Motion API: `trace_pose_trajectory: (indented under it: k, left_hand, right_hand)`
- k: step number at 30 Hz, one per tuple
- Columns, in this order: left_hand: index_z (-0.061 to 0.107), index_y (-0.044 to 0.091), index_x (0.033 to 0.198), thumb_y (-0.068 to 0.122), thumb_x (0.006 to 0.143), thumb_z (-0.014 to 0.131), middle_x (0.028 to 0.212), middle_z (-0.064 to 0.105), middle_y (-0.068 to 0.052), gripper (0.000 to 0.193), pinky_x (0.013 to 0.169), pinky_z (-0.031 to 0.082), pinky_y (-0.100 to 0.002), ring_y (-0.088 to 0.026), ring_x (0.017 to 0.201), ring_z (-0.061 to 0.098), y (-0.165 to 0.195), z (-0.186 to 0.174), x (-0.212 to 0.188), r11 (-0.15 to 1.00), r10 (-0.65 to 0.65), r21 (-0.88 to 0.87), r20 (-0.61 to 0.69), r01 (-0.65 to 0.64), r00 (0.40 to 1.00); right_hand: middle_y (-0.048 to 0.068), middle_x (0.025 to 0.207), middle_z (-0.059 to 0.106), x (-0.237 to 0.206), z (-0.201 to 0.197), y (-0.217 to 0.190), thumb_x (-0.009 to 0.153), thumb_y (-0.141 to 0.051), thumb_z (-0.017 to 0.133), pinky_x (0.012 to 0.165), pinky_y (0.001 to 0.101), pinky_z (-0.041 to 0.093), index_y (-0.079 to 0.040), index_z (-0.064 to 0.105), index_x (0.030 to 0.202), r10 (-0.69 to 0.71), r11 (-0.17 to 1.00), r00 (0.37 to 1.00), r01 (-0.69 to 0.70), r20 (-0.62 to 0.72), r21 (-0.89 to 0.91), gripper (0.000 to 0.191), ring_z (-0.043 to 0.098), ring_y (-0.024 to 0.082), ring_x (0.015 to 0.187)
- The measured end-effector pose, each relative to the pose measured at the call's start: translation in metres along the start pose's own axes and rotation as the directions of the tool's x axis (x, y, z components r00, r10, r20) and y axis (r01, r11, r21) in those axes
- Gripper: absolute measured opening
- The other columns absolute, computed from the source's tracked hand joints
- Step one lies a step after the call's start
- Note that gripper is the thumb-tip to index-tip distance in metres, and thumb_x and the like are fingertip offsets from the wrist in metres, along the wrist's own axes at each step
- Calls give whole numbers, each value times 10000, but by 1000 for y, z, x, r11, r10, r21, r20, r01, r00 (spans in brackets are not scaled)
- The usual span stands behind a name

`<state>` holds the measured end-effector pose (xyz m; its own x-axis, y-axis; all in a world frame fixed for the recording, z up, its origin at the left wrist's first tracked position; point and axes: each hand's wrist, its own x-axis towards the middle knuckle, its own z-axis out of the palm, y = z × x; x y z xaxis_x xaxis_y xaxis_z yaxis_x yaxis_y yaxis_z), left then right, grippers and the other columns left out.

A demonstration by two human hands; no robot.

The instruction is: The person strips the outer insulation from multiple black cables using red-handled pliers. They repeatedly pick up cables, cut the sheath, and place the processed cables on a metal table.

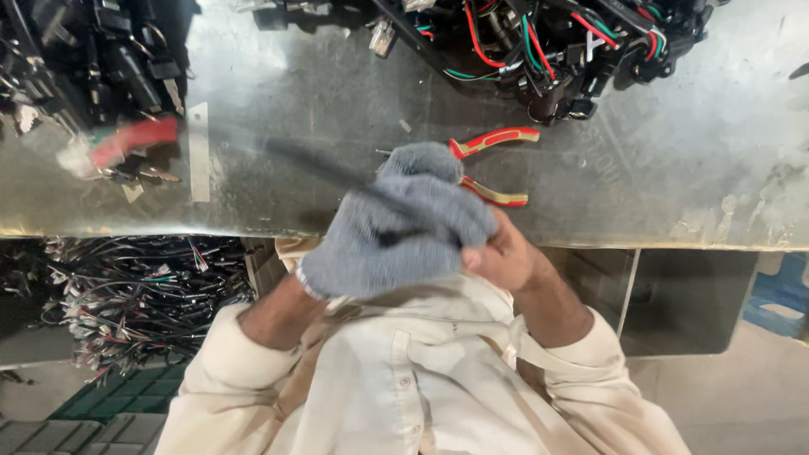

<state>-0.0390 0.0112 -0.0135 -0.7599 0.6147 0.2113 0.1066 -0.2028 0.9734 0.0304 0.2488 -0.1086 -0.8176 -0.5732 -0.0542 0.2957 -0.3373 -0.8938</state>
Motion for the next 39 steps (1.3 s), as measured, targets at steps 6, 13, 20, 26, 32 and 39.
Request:
trace_pose_trajectory:
  k: [6, 13, 20, 26, 32, 39]
  left_hand:
    - [729, 85, 1225, 254, 1049, 716, 1266, 724, -56, 245, 1229, 377, -376, -202, 1301, 580, -13, 9, 3, 989, -103, 83, -211, 123, 972]
    - [426, 22, 1537, 188, 1140, 581, 1444, 578, -107, 458, 1188, 454, -308, -185, 1311, 566, -11, 3, -15, 995, -101, -6, -314, 104, 944]
    - [392, 33, 1567, 7, 1127, 553, 1474, 507, -105, 470, 1167, 485, -275, -177, 1333, 563, -19, -12, -52, 988, 146, 104, -344, -117, 927]
    - [494, 22, 1461, 97, 1107, 561, 1308, 542, -96, 368, 1001, 513, -283, -164, 1110, 567, 12, -3, -34, 980, -119, -179, -207, 82, 971]
    - [444, 19, 1458, 164, 1093, 526, 1137, 585, -81, 401, 825, 529, -275, -133, 893, 566, 40, 15, -24, 966, -253, 1, -215, 259, 943]
    - [288, 46, 1573, 223, 1113, 495, 1094, 608, -62, 535, 788, 535, -260, -107, 854, 564, 51, 22, -33, 968, -200, 93, -269, 233, 942]
  right_hand:
    - [133, 1454, 516, 20, 14, 25, 1104, -303, 609, 1150, 389, 416, 51, 466, 1472, -177, 984, 919, 165, -352, -63, 530, 528, 204, 1336]
    - [130, 1349, 477, 63, 44, -63, 991, -634, 553, 1098, 425, 357, -56, 489, 1328, -525, 536, 822, 117, -221, -836, 672, 452, 254, 1255]
    - [123, 1278, 582, 50, 19, -63, 861, -553, 847, 1051, 537, 307, -119, 631, 1324, -326, -249, 945, -128, -42, -960, 670, 509, 364, 1184]
    - [93, 1172, 647, 36, 6, -40, 890, -421, 776, 773, 403, 462, -96, 668, 878, -307, 932, 690, 77, -655, -355, 343, 604, 230, 945]
    - [131, 1124, 691, 49, 33, -67, 772, 39, 705, 881, 365, 538, 9, 639, 1088, -321, 733, 917, 82, -237, -675, 324, 683, 226, 1033]
    - [118, 919, 677, 63, 35, -85, 730, -116, 936, 772, 397, 552, -48, 621, 871, -409, 198, 911, 27, -57, -980, 351, 704, 322, 883]
